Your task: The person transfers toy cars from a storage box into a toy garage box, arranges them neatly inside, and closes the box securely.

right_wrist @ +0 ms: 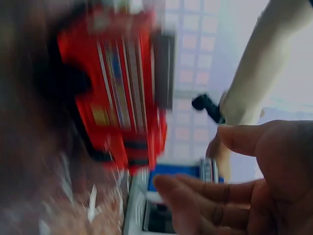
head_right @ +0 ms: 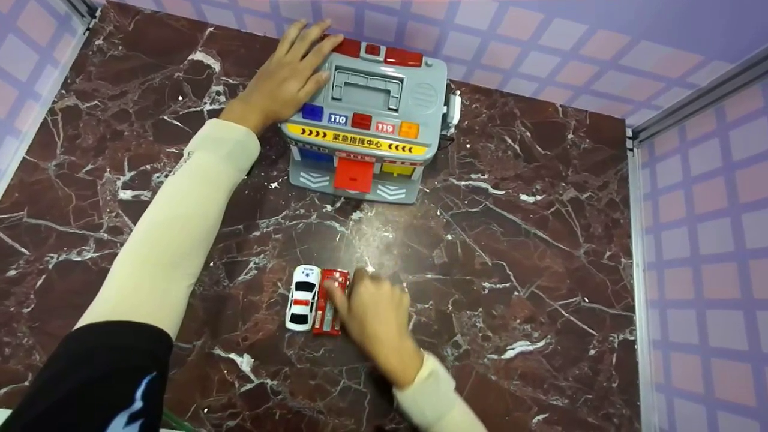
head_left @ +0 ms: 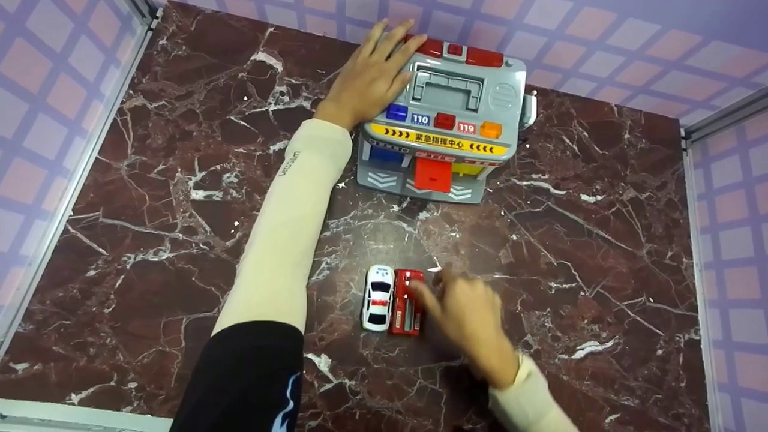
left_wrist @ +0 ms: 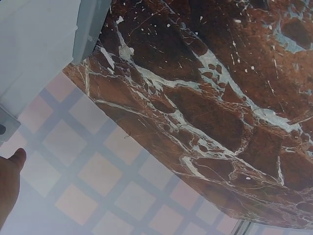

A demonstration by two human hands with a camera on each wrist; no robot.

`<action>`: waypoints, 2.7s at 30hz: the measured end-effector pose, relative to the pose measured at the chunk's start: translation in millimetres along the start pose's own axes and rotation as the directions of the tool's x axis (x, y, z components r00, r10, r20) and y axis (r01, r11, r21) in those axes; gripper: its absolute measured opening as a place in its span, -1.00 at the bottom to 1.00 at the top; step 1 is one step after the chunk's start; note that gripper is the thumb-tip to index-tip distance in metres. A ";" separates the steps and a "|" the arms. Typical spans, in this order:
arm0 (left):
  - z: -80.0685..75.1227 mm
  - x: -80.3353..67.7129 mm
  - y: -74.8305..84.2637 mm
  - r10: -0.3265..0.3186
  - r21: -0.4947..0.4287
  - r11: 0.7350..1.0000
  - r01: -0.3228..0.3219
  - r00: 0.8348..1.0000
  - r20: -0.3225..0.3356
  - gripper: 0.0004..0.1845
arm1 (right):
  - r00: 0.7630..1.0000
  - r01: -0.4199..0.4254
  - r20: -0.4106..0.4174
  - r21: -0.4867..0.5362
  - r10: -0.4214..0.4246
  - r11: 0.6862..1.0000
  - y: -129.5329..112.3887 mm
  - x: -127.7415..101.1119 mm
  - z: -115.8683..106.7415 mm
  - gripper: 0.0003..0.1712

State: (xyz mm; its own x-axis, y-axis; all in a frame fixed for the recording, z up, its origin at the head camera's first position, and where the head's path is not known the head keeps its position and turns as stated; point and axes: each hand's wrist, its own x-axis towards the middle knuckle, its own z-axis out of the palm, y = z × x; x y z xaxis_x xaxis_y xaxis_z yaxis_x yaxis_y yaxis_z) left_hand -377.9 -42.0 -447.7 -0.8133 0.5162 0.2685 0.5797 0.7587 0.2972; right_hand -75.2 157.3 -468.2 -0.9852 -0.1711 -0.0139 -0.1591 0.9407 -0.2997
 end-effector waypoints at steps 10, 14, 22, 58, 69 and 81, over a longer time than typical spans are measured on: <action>-0.9 -3.9 0.6 -0.013 -0.007 1.000 0.013 1.000 0.019 -0.42 | 0.991 -0.080 0.099 -0.113 0.091 0.990 -24.1 -34.5 16.6 -0.05; -2.0 -2.3 0.0 -0.004 0.005 1.000 0.004 1.000 0.000 -0.43 | 0.993 -0.085 0.067 -0.102 0.092 0.991 -26.8 -35.7 21.5 -0.03; -1.4 -0.9 -0.5 -0.008 0.004 1.000 0.008 1.000 0.008 -0.42 | 0.992 -0.096 0.074 -0.053 0.100 0.994 -28.3 -34.5 31.6 0.26; -1.4 -2.1 1.1 -0.014 -0.014 1.000 0.014 1.000 0.011 -0.43 | 0.985 -0.163 0.045 -0.078 0.167 0.984 -24.7 -30.9 13.5 -0.48; -1.4 -0.8 0.6 0.005 0.001 1.000 -0.005 1.000 -0.010 -0.43 | 0.987 -0.158 -0.005 -0.094 0.159 0.983 -18.6 -21.7 1.5 -0.45; -1.2 -0.1 -0.2 -0.019 -0.013 1.000 0.019 1.000 0.008 -0.43 | 0.985 -0.147 -0.107 -0.118 0.135 0.982 -12.2 -9.3 0.5 -0.46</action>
State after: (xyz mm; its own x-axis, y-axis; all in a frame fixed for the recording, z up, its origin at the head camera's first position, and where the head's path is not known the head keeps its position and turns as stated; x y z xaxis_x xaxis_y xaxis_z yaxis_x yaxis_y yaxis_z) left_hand -377.8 -42.6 -446.8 -0.8246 0.5050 0.2552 0.5646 0.7632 0.3141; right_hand -64.1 147.3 -464.8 -0.9988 -0.0105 0.0480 -0.0190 0.9835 -0.1797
